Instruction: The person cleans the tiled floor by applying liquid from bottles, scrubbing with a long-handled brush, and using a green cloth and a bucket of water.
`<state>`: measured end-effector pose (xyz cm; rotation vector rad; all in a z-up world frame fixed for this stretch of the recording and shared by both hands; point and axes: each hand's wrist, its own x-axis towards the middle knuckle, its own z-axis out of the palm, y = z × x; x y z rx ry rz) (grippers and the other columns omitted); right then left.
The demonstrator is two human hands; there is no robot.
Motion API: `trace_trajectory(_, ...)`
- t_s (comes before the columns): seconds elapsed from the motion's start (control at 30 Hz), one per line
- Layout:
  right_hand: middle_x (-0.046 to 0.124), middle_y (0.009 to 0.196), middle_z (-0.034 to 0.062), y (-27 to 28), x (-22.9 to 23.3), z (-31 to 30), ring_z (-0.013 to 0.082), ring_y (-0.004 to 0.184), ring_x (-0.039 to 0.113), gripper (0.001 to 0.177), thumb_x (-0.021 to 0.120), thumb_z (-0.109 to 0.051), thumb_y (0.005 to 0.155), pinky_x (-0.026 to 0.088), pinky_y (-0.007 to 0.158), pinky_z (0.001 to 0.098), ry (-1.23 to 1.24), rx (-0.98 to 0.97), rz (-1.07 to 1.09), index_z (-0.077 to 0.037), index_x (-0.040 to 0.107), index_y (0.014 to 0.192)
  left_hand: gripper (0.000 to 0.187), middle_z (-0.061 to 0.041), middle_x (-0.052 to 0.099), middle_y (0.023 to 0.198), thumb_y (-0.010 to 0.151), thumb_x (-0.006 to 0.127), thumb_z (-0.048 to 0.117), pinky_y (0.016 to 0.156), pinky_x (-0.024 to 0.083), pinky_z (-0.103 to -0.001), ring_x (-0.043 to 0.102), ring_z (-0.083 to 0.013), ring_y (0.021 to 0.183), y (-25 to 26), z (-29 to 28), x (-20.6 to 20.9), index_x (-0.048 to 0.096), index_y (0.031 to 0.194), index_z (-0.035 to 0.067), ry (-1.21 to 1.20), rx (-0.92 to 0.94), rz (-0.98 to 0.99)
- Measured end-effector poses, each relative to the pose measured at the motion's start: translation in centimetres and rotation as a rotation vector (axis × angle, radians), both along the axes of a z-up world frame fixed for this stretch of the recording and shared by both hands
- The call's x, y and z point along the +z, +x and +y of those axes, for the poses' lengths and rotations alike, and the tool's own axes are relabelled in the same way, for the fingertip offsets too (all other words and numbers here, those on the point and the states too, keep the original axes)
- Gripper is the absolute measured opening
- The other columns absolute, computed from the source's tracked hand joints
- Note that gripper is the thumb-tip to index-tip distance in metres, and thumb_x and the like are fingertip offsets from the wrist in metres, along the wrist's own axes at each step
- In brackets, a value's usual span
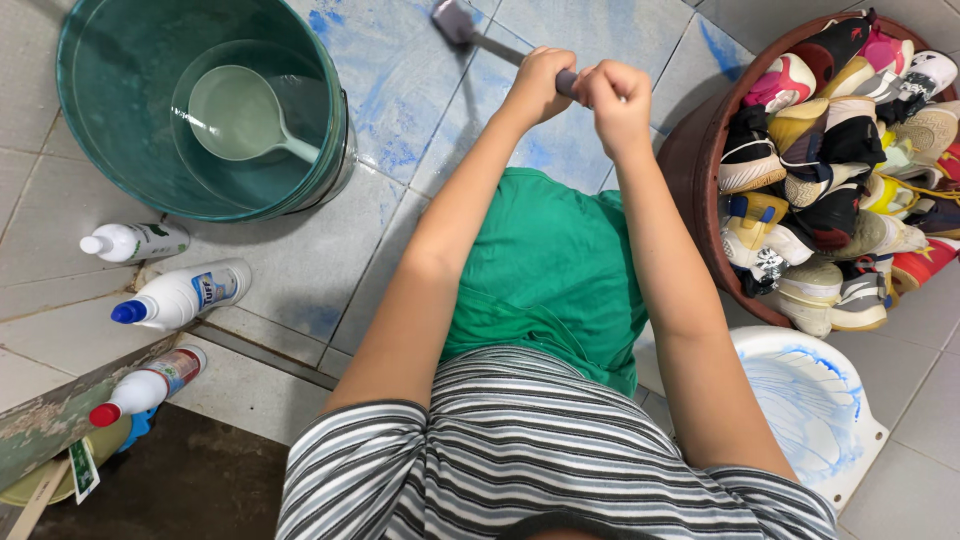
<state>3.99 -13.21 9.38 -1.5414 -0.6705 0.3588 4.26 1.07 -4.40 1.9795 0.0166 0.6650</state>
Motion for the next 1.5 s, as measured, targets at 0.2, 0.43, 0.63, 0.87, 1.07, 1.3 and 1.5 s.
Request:
trace_trajectory(0.2, 0.051, 0.069, 0.0074, 1.2, -1.7, 0.4, 0.0195, 0.071, 0.054, 0.031, 0.054, 0.002, 0.098, 0.055, 0.085, 0.0390, 0.190, 0.111, 0.255, -0.001, 0.051, 0.068, 0.016, -0.012, 0.068, 0.076, 0.067, 0.076, 0.010, 0.075, 0.047, -0.050, 0.062, -0.0403, 0.082, -4.4, 1.4, 0.1, 0.061, 0.073, 0.009, 0.126, 0.142, 0.082)
trace_trajectory(0.43, 0.055, 0.068, 0.0076, 0.0, -1.7, 1.7, 0.0198, 0.074, 0.059, 0.031, 0.054, 0.001, 0.097, 0.053, 0.080, 0.0359, 0.148, 0.063, 0.234, -0.002, 0.048, 0.067, 0.017, -0.011, 0.069, 0.080, 0.068, 0.077, 0.012, 0.074, 0.047, -0.050, 0.063, -0.0394, 0.083, -6.2, 2.9, 0.2, 0.063, 0.077, 0.010, 0.131, 0.117, 0.130)
trace_trajectory(0.63, 0.069, 0.083, 0.0059, -0.8, -1.3, 0.1, 0.0111, 0.080, 0.063, 0.024, 0.061, -0.005, 0.102, 0.051, 0.074, 0.0274, -0.093, -0.065, -0.139, 0.001, 0.063, 0.079, 0.024, -0.011, 0.069, 0.078, 0.073, 0.082, 0.016, 0.072, 0.051, -0.047, 0.063, -0.0388, 0.083, -0.5, 1.3, -1.5, 0.059, 0.072, 0.008, 0.027, -0.082, -0.052)
trace_trajectory(0.87, 0.067, 0.106, 0.0139, -1.9, 6.8, -8.0, 0.0209, 0.102, 0.063, 0.023, 0.073, -0.007, 0.090, 0.050, 0.093, 0.0316, -0.347, -0.004, -0.549, 0.005, 0.070, 0.110, 0.025, -0.015, 0.073, 0.081, 0.067, 0.084, 0.024, 0.068, 0.054, -0.045, 0.070, -0.0357, 0.078, 1.8, -4.3, -0.4, 0.072, 0.084, 0.009, 0.163, -0.551, 0.262)
trace_trajectory(1.07, 0.058, 0.078, 0.0004, -7.2, 7.4, -11.3, 0.0125, 0.077, 0.061, 0.020, 0.067, -0.006, 0.100, 0.055, 0.112, 0.0374, 0.184, 0.026, 0.090, -0.002, 0.061, 0.119, 0.040, -0.011, 0.075, 0.094, 0.080, 0.086, 0.032, 0.076, 0.055, -0.043, 0.072, -0.0319, 0.085, -2.8, -7.8, 6.5, 0.070, 0.108, 0.009, -0.037, -1.078, 0.159)
trace_trajectory(1.3, 0.057, 0.072, 0.0057, -4.5, 2.0, -10.9, 0.0089, 0.053, 0.047, 0.019, 0.049, 0.001, 0.094, 0.046, 0.060, 0.0282, 0.262, -0.085, -0.008, 0.006, 0.064, 0.106, 0.029, -0.014, 0.076, 0.088, 0.070, 0.082, 0.027, 0.072, 0.056, -0.046, 0.071, -0.0364, 0.083, -2.5, -9.0, 8.4, 0.073, 0.095, 0.014, 0.206, -0.767, 0.294)
trace_trajectory(1.5, 0.063, 0.075, 0.0090, -2.2, -5.4, -3.8, 0.0113, 0.062, 0.054, 0.015, 0.051, 0.004, 0.090, 0.043, 0.058, 0.0256, 0.114, -0.036, -0.236, 0.005, 0.065, 0.085, 0.019, -0.017, 0.075, 0.096, 0.073, 0.081, 0.025, 0.081, 0.056, -0.047, 0.071, -0.0363, 0.095, -0.6, -2.6, 1.1, 0.076, 0.089, 0.015, 0.444, -0.489, 0.496)
